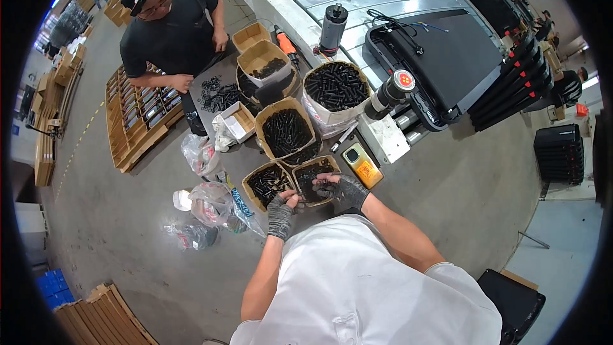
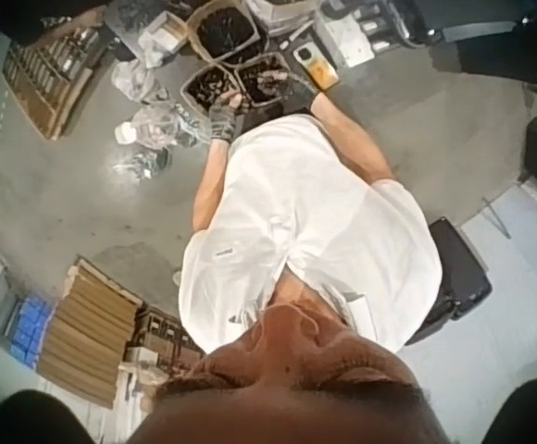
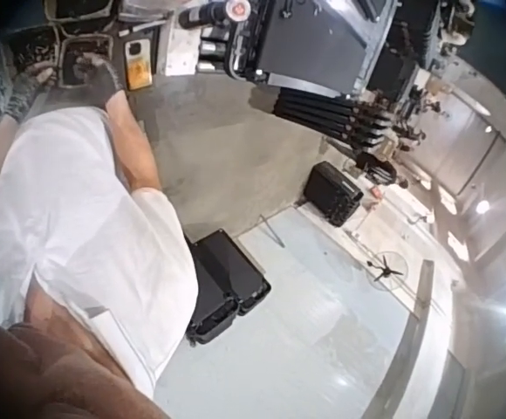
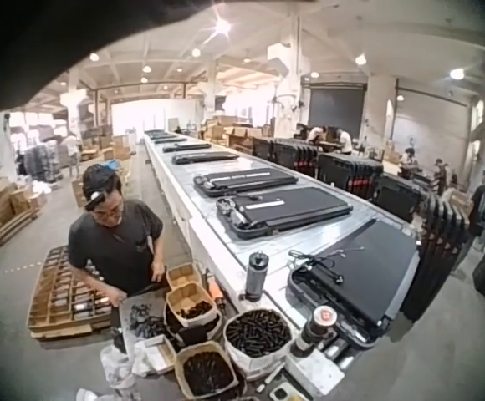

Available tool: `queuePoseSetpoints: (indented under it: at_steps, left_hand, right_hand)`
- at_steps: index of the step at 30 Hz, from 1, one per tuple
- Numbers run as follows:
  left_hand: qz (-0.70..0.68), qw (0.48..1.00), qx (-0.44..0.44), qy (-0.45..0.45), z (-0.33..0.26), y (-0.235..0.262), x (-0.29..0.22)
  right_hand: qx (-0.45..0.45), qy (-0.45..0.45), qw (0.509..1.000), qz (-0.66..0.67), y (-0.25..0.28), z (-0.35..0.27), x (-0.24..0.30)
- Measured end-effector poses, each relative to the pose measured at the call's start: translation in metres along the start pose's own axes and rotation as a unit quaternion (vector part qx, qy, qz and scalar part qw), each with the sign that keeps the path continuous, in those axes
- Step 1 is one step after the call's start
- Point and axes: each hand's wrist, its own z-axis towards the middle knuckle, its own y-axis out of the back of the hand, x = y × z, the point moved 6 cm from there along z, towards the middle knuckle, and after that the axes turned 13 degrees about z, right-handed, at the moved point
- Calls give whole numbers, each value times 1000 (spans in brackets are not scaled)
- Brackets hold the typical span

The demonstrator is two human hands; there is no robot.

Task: The recorder is sorting and organizing small black plastic components into cardboard boxes at a workbench.

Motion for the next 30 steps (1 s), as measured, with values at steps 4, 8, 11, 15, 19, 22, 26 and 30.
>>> queuePoseSetpoints:
  at_steps: [4,8,11,15,19,22,26,30]
  left_hand:
    - [5,1000,3,0,0,1,-1]
    - [-10,1000,-2,8,-2,-1,-6]
    - [-58,998,12,6,0,-5,-9]
    - [-53,998,15,-22,9,-8,-12]
    - [-37,998,20,-36,10,-13,-19]
    - [-41,998,21,-38,8,-20,-25]
    - [-46,998,10,-34,9,-22,-28]
    - [-25,999,1,-47,5,-25,-36]
  right_hand:
    - [59,0,998,4,-20,-9,4]
    - [83,9,991,-101,-29,-14,7]
    - [53,26,983,-171,-34,-17,6]
    - [1,50,982,-182,-32,-18,7]
    - [-13,68,977,-200,-34,-18,6]
    - [-30,85,971,-221,-36,-19,6]
    - [-23,90,969,-230,-34,-17,6]
    - [-25,92,952,-290,-32,-15,4]
